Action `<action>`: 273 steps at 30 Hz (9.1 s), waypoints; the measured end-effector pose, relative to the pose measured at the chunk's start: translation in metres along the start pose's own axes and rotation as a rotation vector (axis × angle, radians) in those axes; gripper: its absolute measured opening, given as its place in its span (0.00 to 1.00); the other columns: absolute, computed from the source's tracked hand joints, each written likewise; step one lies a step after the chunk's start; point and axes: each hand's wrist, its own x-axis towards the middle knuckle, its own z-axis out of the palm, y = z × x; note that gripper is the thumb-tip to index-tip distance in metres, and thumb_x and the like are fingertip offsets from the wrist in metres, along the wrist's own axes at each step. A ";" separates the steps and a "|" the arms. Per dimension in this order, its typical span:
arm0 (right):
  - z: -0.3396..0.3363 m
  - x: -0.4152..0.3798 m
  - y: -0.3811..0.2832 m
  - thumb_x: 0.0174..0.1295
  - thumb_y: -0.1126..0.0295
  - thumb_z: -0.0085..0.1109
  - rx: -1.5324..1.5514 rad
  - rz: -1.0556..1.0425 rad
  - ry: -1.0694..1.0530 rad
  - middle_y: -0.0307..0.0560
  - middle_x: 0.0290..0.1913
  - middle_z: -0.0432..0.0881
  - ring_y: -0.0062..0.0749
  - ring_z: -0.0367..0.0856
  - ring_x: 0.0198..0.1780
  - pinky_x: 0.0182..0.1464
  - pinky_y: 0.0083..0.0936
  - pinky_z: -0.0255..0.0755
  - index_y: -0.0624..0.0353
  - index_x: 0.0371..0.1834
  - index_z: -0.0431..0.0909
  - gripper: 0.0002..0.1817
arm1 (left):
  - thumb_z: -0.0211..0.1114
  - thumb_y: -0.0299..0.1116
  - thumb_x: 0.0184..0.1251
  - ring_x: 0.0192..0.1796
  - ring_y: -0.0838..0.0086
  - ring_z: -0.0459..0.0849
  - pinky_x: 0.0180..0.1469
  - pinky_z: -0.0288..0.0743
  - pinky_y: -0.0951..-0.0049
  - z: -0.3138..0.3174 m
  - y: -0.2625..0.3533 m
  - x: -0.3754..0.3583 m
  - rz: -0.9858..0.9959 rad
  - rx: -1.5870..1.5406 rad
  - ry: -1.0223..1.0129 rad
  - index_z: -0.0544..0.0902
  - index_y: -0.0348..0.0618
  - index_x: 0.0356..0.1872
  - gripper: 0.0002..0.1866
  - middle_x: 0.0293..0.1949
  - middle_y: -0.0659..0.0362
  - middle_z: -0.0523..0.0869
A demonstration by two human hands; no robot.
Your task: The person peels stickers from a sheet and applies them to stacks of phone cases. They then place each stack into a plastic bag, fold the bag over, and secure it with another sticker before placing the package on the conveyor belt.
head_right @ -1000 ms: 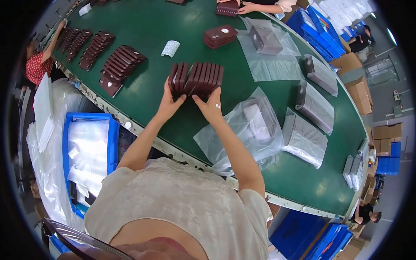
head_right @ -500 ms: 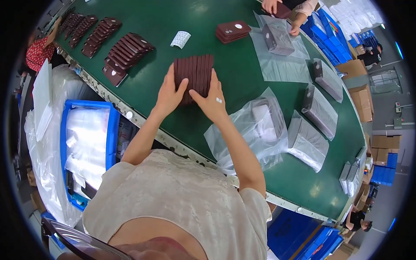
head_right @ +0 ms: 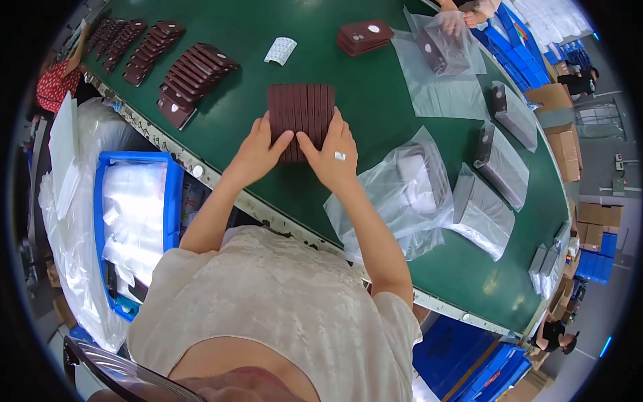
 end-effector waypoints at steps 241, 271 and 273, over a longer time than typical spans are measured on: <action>0.211 0.206 -0.068 0.69 0.49 0.59 0.105 -0.209 -0.348 0.64 0.62 0.78 0.53 0.75 0.66 0.67 0.38 0.67 0.65 0.68 0.70 0.34 | 0.53 0.41 0.79 0.63 0.54 0.77 0.63 0.74 0.58 -0.152 -0.184 0.067 -0.504 -0.825 0.285 0.63 0.32 0.69 0.27 0.64 0.45 0.73; 0.158 0.107 -0.092 0.69 0.54 0.60 0.025 0.106 -0.293 0.64 0.51 0.78 0.56 0.80 0.51 0.54 0.42 0.73 0.68 0.53 0.72 0.26 | 0.57 0.49 0.77 0.59 0.46 0.79 0.65 0.71 0.58 -0.155 -0.139 0.079 -0.375 -0.126 -0.181 0.64 0.29 0.69 0.34 0.59 0.36 0.76; 0.182 0.100 -0.080 0.68 0.51 0.59 0.096 0.146 -0.211 0.61 0.50 0.78 0.56 0.79 0.51 0.52 0.44 0.74 0.67 0.51 0.72 0.26 | 0.54 0.49 0.78 0.59 0.46 0.80 0.65 0.71 0.59 -0.137 -0.162 0.091 -0.404 0.002 -0.208 0.66 0.27 0.68 0.33 0.57 0.36 0.78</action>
